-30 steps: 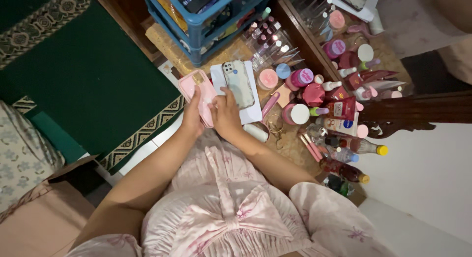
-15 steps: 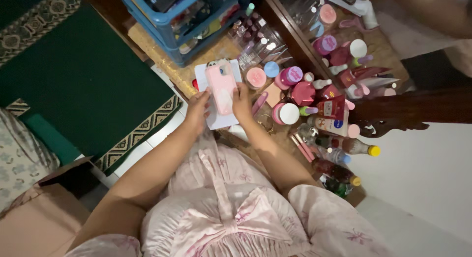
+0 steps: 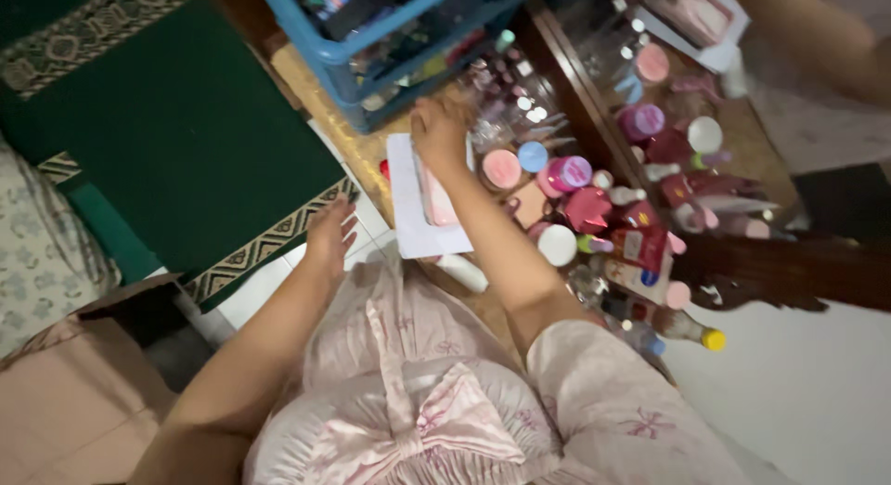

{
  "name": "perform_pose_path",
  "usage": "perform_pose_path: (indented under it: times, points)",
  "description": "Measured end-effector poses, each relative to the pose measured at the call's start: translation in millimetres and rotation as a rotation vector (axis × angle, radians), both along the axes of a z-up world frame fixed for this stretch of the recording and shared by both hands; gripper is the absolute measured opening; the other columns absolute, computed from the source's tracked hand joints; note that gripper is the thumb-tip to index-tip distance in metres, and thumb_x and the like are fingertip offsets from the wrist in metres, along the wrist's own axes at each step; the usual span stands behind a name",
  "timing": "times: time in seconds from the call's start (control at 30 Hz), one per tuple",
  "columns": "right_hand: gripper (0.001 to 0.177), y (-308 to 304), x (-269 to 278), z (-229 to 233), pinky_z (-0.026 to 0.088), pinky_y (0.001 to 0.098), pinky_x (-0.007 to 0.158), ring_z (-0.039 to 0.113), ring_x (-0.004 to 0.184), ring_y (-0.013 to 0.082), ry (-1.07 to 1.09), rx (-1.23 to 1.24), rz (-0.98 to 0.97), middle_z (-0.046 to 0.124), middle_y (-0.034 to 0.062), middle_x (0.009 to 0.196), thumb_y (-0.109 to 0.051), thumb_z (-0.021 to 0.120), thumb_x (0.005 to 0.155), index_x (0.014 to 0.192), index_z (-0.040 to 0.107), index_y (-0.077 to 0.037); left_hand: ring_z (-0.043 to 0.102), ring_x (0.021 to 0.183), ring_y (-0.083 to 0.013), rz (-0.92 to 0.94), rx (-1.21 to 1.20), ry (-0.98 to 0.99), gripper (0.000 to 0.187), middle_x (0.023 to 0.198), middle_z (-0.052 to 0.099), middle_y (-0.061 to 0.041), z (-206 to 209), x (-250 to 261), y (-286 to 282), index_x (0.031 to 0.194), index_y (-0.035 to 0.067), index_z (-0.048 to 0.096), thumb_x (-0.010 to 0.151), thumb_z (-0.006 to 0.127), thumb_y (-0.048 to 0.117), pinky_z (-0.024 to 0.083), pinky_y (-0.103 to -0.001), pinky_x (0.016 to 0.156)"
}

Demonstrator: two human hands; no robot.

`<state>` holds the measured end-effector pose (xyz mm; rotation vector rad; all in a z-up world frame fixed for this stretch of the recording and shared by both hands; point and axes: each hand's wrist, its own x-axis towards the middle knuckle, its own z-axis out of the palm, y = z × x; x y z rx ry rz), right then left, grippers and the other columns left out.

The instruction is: The person organizes personal care items on a vanity table. They place a blue plastic basket on the table, then sort through various items including a comb, hair clips, a tube of cream, a small bottle, and a packaged snack, arranging them into the basket or on the table surface.

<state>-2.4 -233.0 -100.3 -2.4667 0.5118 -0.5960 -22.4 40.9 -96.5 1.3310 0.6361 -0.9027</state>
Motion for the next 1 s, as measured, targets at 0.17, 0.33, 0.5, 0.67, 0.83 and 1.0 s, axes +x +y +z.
perform_pose_path:
  times: [0.17,0.33,0.5,0.67,0.83,1.0]
  points:
    - [0.026,-5,108,-23,0.046,0.0462,0.102,0.063,0.115,0.0327,0.398,-0.134,0.009,0.067,0.0131,0.120,-0.024,0.070,0.094,0.118,0.069,-0.012,0.059,0.110,-0.0170,0.026,0.023,0.044,0.040,0.124,0.066,0.000,-2,-4,18,0.130,0.017,0.056,0.094,0.063,0.032,0.045,-0.038,0.094]
    - [0.020,-18,147,-46,0.049,0.0415,0.094,0.065,0.108,0.0306,0.314,-0.033,-0.011,0.069,0.0154,0.114,-0.017,0.074,0.093,0.110,0.071,-0.008,0.061,0.114,-0.0171,-0.054,-0.011,-0.012,0.038,0.125,0.068,-0.002,8,-1,39,0.129,0.014,0.060,0.094,0.062,0.029,0.047,-0.037,0.097]
    - [0.014,-28,92,-60,0.052,0.0369,0.086,0.068,0.101,0.0285,-0.002,0.162,-0.210,0.072,0.0177,0.108,-0.010,0.078,0.091,0.102,0.074,-0.003,0.062,0.114,-0.0172,-0.026,-0.030,-0.033,0.038,0.127,0.068,-0.002,7,18,42,0.130,0.016,0.059,0.095,0.062,0.030,0.047,-0.037,0.099]
    - [0.020,29,-11,-33,0.054,0.0314,0.079,0.067,0.096,0.0217,0.079,0.789,-0.156,0.070,0.0136,0.105,-0.003,0.079,0.089,0.107,0.069,-0.002,0.066,0.109,-0.0184,-0.030,-0.245,0.004,0.040,0.126,0.066,-0.004,5,41,11,0.131,0.016,0.058,0.098,0.063,0.038,0.052,-0.039,0.096]
    - [0.026,104,-60,1,0.056,0.0270,0.082,0.069,0.096,0.0153,0.288,1.222,0.225,0.074,0.0080,0.108,-0.001,0.077,0.088,0.112,0.066,-0.001,0.066,0.101,-0.0223,-0.295,-0.304,0.034,0.039,0.112,0.067,-0.009,7,45,3,0.131,0.009,0.064,0.098,0.067,0.028,0.053,-0.041,0.088]
    - [0.016,76,-11,14,0.050,0.0307,0.069,0.065,0.078,0.0216,0.428,0.878,0.176,0.073,0.0136,0.093,-0.009,0.067,0.095,0.107,0.077,-0.005,0.071,0.104,-0.0176,-0.247,-0.369,0.018,0.031,0.118,0.074,-0.004,2,63,33,0.128,0.011,0.066,0.100,0.053,0.016,0.057,-0.034,0.088]
